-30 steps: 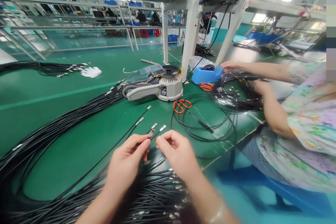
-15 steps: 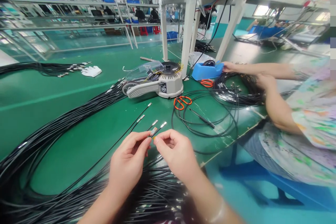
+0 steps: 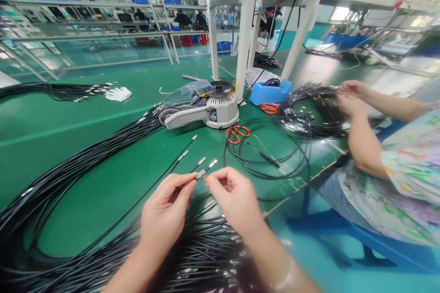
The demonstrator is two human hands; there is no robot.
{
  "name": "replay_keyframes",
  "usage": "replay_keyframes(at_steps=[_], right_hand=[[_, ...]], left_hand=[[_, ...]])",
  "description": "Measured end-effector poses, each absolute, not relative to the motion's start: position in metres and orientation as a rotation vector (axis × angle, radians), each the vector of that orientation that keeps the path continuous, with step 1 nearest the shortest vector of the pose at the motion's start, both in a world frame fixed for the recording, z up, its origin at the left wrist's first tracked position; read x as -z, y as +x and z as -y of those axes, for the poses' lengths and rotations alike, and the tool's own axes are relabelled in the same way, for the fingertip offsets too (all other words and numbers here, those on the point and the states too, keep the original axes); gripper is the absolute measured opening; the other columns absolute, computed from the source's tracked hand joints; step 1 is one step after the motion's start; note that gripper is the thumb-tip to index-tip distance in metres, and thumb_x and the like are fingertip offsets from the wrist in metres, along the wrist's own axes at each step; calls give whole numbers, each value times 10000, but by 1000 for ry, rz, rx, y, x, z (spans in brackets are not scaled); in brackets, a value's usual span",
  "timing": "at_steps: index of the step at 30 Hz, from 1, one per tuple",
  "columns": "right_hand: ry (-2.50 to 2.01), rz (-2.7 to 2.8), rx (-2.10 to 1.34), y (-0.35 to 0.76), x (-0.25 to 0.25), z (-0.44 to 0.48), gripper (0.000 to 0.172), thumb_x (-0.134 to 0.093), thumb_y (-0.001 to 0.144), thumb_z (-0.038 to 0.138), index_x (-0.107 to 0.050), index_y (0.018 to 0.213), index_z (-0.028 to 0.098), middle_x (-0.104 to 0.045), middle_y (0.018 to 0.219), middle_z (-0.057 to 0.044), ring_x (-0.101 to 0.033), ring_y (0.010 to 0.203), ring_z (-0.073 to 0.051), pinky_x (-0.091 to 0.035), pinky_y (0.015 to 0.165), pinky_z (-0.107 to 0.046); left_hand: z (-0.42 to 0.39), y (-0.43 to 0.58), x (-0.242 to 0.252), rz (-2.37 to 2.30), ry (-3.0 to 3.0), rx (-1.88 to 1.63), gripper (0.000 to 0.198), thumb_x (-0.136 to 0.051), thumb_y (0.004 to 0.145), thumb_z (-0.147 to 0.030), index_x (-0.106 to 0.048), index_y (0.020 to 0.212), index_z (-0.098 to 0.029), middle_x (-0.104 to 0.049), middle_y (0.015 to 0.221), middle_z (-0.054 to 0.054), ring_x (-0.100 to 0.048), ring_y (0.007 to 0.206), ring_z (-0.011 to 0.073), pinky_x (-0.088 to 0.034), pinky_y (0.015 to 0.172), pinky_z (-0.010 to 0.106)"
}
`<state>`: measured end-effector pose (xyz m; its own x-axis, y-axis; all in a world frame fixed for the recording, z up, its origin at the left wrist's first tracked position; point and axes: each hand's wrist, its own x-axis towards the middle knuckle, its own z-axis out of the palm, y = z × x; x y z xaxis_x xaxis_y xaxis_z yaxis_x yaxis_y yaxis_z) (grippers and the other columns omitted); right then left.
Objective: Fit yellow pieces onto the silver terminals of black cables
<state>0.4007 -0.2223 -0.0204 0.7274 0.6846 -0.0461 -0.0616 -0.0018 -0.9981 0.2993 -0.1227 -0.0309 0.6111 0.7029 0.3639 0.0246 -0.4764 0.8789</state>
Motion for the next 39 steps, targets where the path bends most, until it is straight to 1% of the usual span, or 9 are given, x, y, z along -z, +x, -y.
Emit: replay_keyframes(at_steps=[2, 4, 7, 9, 17, 20, 25, 39], right_hand=[[-1475, 542, -643, 400, 20, 222, 204, -638, 790, 352, -631, 764, 149, -688, 771, -59, -640, 751, -177, -504, 716, -296], [-1479, 536, -661, 399, 20, 221, 208, -639, 787, 353, -634, 761, 147, -693, 771, -61, -644, 753, -182, -505, 718, -302], [-1466, 516, -682, 395, 18, 220, 206, -646, 777, 348, -638, 757, 143, -705, 775, -66, -647, 745, -182, -508, 724, -310], [-1456, 497, -683, 393, 17, 218, 200, -653, 766, 339, -639, 747, 140, -711, 777, -71, -647, 737, -180, -511, 723, -309], [-1481, 487, -673, 391, 14, 215, 170, -645, 764, 310, -644, 721, 145, -707, 738, -57, -633, 697, -164, -504, 679, -283], [-1521, 491, -665, 392, 14, 216, 174, -638, 766, 311, -648, 712, 146, -705, 732, -58, -633, 693, -170, -501, 674, -289], [-1545, 481, -663, 391, 11, 215, 188, -638, 757, 325, -650, 714, 142, -694, 712, -54, -639, 698, -184, -508, 676, -304], [-1592, 526, -651, 392, 6, 214, 169, -630, 743, 314, -637, 697, 151, -694, 708, -60, -630, 676, -186, -503, 645, -302]], left_hand=[[123, 300, 31, -630, 1895, -902, 91, -597, 824, -199, -672, 873, -219, -610, 718, -21, -573, 631, 97, -456, 577, 205], [123, 300, 31, -655, 1907, -906, 99, -595, 824, -194, -661, 895, -211, -623, 736, -18, -572, 619, 92, -453, 556, 196], [123, 301, 29, -607, 1985, -967, 149, -590, 827, -176, -663, 954, -205, -642, 825, 4, -593, 695, 98, -470, 595, 195], [124, 301, 28, -560, 2025, -1012, 150, -587, 830, -167, -672, 949, -200, -641, 856, 14, -603, 734, 103, -480, 619, 198], [125, 299, 32, -528, 2030, -1022, 136, -581, 832, -131, -631, 918, -222, -648, 804, -24, -601, 643, 86, -495, 601, 197], [124, 297, 31, -441, 2112, -1055, 168, -549, 840, -80, -627, 881, -222, -636, 781, -29, -596, 670, 82, -486, 629, 188], [123, 295, 28, -358, 2213, -1123, 245, -530, 826, -11, -632, 912, -216, -625, 809, -17, -592, 708, 71, -473, 652, 171], [122, 294, 29, -384, 2207, -1117, 305, -521, 837, -22, -658, 983, -253, -627, 831, -7, -599, 738, 79, -475, 668, 183]])
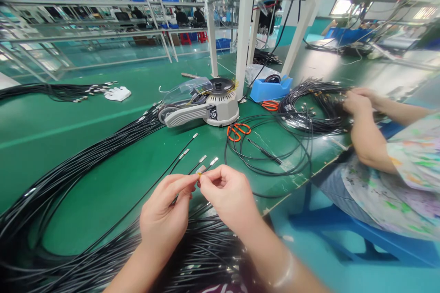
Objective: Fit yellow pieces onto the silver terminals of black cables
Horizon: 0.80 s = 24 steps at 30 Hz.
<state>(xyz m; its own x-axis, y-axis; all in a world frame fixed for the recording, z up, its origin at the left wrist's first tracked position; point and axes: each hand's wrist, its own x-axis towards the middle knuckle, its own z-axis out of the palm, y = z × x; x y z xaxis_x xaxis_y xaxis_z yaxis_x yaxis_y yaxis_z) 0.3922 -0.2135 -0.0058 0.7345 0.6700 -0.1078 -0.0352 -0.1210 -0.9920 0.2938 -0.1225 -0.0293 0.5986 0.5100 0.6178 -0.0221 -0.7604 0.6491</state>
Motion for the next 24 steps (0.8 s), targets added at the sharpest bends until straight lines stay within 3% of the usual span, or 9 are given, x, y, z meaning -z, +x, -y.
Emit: replay_keyframes(at_steps=[12, 24], right_hand=[[-1559, 525, -678, 394, 3, 211, 155, -640, 720, 300, -612, 676, 155, -665, 657, -32, -616, 633, -160, -496, 629, -282], [-1570, 592, -678, 398, 10, 210, 191, -630, 747, 344, -603, 699, 160, -672, 692, -33, -626, 666, -168, -501, 644, -290]], left_hand=[[124, 294, 27, -394, 2179, -1150, 300, -531, 837, -59, -677, 1012, -253, -636, 825, 3, -605, 713, 95, -492, 627, 196], [127, 299, 27, -595, 2065, -983, 126, -559, 839, -176, -603, 956, -192, -641, 871, 24, -617, 755, 126, -512, 679, 240]])
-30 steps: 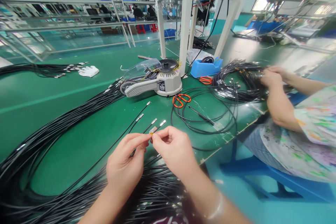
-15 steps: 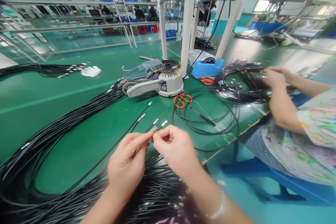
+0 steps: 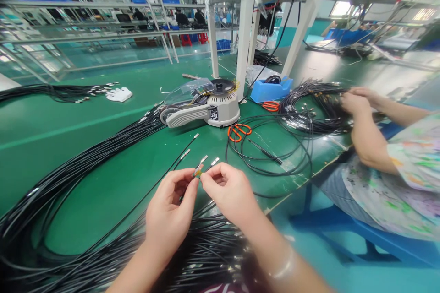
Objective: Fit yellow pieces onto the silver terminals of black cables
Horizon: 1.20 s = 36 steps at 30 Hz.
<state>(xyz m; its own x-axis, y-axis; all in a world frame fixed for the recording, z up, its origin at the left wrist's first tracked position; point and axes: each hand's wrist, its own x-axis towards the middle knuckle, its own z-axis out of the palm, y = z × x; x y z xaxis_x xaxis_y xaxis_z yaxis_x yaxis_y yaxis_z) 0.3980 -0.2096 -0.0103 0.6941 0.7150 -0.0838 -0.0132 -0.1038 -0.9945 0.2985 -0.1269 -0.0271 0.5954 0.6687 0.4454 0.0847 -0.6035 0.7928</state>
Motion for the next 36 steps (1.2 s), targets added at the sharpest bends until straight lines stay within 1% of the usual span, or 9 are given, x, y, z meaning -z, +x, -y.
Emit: replay_keyframes(at_steps=[4, 8, 12, 17, 21, 23, 28, 32, 36], right_hand=[[-1570, 615, -666, 399, 11, 211, 176, -630, 748, 328, -604, 701, 160, -663, 692, -29, -619, 669, -162, -503, 655, -286], [-1569, 622, -665, 400, 10, 212, 158, -628, 749, 315, -613, 719, 161, -659, 691, -24, -612, 656, -153, -500, 633, -272], [-1571, 621, -666, 400, 10, 213, 162, -635, 741, 321, -623, 719, 161, -665, 686, -25, -617, 649, -155, -503, 613, -268], [-1563, 630, -664, 399, 12, 214, 168, -634, 748, 329, -629, 737, 161, -674, 705, -29, -622, 647, -154, -510, 617, -271], [-1568, 642, -650, 400, 12, 213, 161, -632, 756, 323, -629, 733, 164, -678, 700, -27, -626, 645, -153, -510, 626, -272], [-1555, 648, -656, 400, 12, 213, 155, -632, 763, 318, -631, 740, 165, -686, 711, -30, -637, 657, -157, -513, 638, -273], [-1473, 658, -690, 400, 11, 213, 165, -629, 783, 329, -636, 764, 165, -704, 735, -38, -663, 696, -167, -530, 677, -283], [-1474, 661, -678, 400, 8, 213, 180, -640, 772, 339, -641, 762, 160, -699, 725, -34, -654, 685, -161, -525, 666, -281], [-1460, 663, -691, 399, 7, 214, 187, -638, 774, 339, -635, 769, 152, -685, 712, -31, -638, 672, -151, -515, 659, -279]], left_hand=[[124, 299, 26, -650, 2057, -895, 50, -579, 826, -220, -611, 851, -190, -627, 798, 10, -614, 702, 125, -507, 637, 235], [121, 298, 22, -698, 2066, -809, 104, -565, 836, -252, -623, 771, -195, -623, 706, -7, -608, 598, 113, -484, 555, 218], [122, 297, 17, -719, 1941, -717, 149, -552, 840, -288, -637, 765, -191, -617, 647, -22, -567, 453, 89, -453, 455, 201], [122, 298, 13, -754, 1808, -614, 189, -565, 825, -338, -630, 741, -181, -582, 566, -40, -572, 433, 100, -454, 466, 211], [121, 297, 12, -756, 1759, -539, 217, -548, 832, -358, -626, 749, -173, -555, 508, -50, -583, 448, 114, -451, 529, 232], [121, 297, 11, -740, 1715, -509, 220, -547, 830, -353, -616, 732, -169, -552, 518, -51, -583, 452, 111, -442, 542, 234], [121, 296, 9, -657, 1514, -444, 228, -550, 823, -347, -599, 712, -154, -560, 616, -42, -581, 431, 94, -428, 492, 223], [121, 296, 11, -585, 1375, -430, 223, -571, 814, -344, -600, 716, -146, -551, 592, -44, -572, 419, 93, -427, 467, 216], [121, 296, 13, -502, 1265, -440, 214, -573, 827, -321, -604, 719, -139, -544, 564, -41, -572, 432, 90, -437, 478, 207]])
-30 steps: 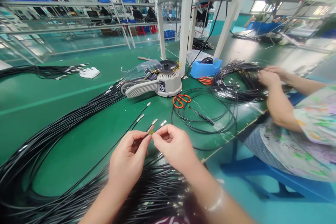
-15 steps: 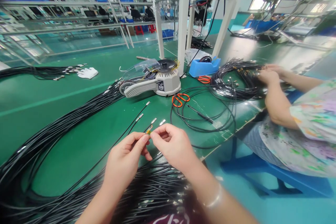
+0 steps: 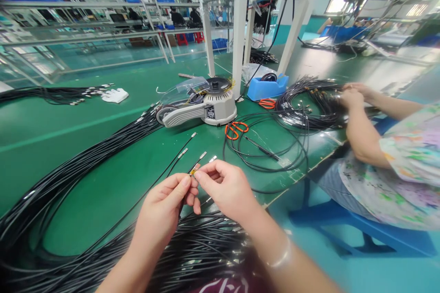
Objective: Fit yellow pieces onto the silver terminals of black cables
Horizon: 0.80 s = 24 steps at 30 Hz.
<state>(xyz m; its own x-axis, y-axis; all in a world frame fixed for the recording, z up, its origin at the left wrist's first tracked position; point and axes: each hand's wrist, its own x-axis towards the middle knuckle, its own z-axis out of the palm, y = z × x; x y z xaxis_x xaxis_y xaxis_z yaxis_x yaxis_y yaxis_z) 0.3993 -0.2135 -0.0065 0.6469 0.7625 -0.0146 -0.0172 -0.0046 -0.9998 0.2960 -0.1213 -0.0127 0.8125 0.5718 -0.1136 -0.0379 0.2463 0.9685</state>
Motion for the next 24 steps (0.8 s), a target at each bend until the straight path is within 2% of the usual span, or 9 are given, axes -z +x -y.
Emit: replay_keyframes(at_steps=[3, 9, 12, 15, 17, 20, 24], right_hand=[[-1452, 727, -680, 402, 8, 215, 183, -629, 796, 336, -632, 786, 154, -673, 719, -24, -620, 674, -141, -504, 663, -275], [-1402, 1112, -494, 417, 11, 224, 92, -625, 831, 263, -631, 792, 180, -646, 780, -21, -582, 714, -134, -476, 678, -263], [-1268, 1260, -445, 424, 13, 224, 77, -660, 813, 260, -644, 815, 185, -630, 782, -25, -570, 712, -136, -477, 673, -266], [-1125, 1331, -501, 425, 14, 219, 150, -670, 807, 315, -675, 890, 190, -637, 806, -45, -581, 727, -149, -492, 687, -286], [-1039, 1357, -538, 424, 16, 216, 151, -658, 815, 338, -695, 847, 196, -644, 785, -50, -592, 729, -158, -500, 687, -295], [-1000, 1330, -556, 426, 19, 213, 157, -658, 814, 341, -703, 759, 201, -646, 758, -46, -604, 737, -164, -503, 700, -301], [-1153, 1140, -616, 438, 22, 220, 279, -524, 892, 412, -702, 938, 202, -659, 911, -67, -615, 793, -165, -502, 729, -309]], left_hand=[[119, 295, 11, -433, 1157, -378, 215, -568, 835, -294, -598, 701, -130, -525, 530, -37, -552, 411, 85, -424, 448, 193], [107, 292, 14, -159, 821, 19, 297, -591, 811, -314, -559, 599, -109, -436, 443, -34, -439, 261, 71, -260, 258, 143], [107, 291, 16, -88, 668, 164, 289, -651, 749, -311, -568, 571, -99, -436, 454, -21, -361, 261, 49, -258, 215, 153], [110, 289, 16, -103, 589, 243, 277, -696, 692, -293, -581, 540, -92, -400, 418, -18, -323, 305, 51, -256, 205, 145], [112, 287, 15, -106, 563, 286, 274, -712, 668, -291, -584, 528, -92, -399, 402, -13, -318, 311, 54, -248, 203, 143], [110, 288, 14, -115, 623, 291, 328, -718, 661, -342, -564, 501, -101, -393, 387, -16, -306, 305, 49, -217, 206, 139], [110, 295, 10, -337, 1018, 5, 275, -658, 736, -375, -616, 664, -113, -478, 484, -26, -349, 295, 35, -237, 256, 145]])
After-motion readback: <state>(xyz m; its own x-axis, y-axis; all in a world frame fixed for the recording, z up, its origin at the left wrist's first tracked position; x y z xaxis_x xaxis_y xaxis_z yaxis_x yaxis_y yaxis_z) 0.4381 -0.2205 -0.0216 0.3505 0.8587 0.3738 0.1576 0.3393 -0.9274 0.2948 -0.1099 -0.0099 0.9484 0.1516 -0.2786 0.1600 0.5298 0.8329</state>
